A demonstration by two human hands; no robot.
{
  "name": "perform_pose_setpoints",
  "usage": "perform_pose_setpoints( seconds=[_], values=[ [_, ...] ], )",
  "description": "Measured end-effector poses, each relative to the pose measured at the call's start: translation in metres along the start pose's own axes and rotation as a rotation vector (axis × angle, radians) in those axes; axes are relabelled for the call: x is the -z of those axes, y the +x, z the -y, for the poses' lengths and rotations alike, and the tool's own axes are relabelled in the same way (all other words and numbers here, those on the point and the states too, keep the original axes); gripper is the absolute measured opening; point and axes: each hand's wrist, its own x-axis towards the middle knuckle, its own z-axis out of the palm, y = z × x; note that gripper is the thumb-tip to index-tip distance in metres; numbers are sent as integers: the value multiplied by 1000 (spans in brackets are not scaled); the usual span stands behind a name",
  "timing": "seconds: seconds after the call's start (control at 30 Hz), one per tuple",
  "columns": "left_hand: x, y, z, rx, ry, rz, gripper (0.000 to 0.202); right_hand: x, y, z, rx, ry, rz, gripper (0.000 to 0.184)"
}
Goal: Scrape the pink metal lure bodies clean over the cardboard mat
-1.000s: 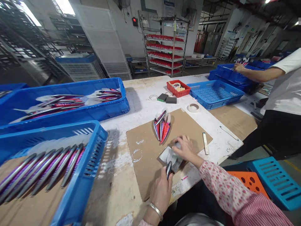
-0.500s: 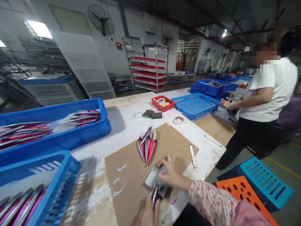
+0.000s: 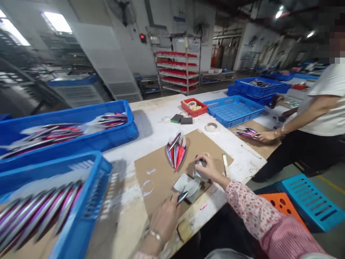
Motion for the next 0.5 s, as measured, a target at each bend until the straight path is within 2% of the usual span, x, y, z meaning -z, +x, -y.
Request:
perform_pose_setpoints(
  seconds=[0.1, 0.23, 0.43, 0.5],
  values=[
    [8, 7, -6, 40, 19, 48, 30, -1, -5, -2, 128, -71, 99, 25],
    [0, 11, -6, 81, 74, 55, 26, -1, -6, 1, 223, -148, 225, 23],
    [-8, 11, -2, 66, 88, 28, 24, -20, -4, 39, 335, -225, 329, 22],
    [-8, 11, -2, 57, 94, 15, 23, -19, -2, 43, 370, -222, 364, 22]
  ],
)
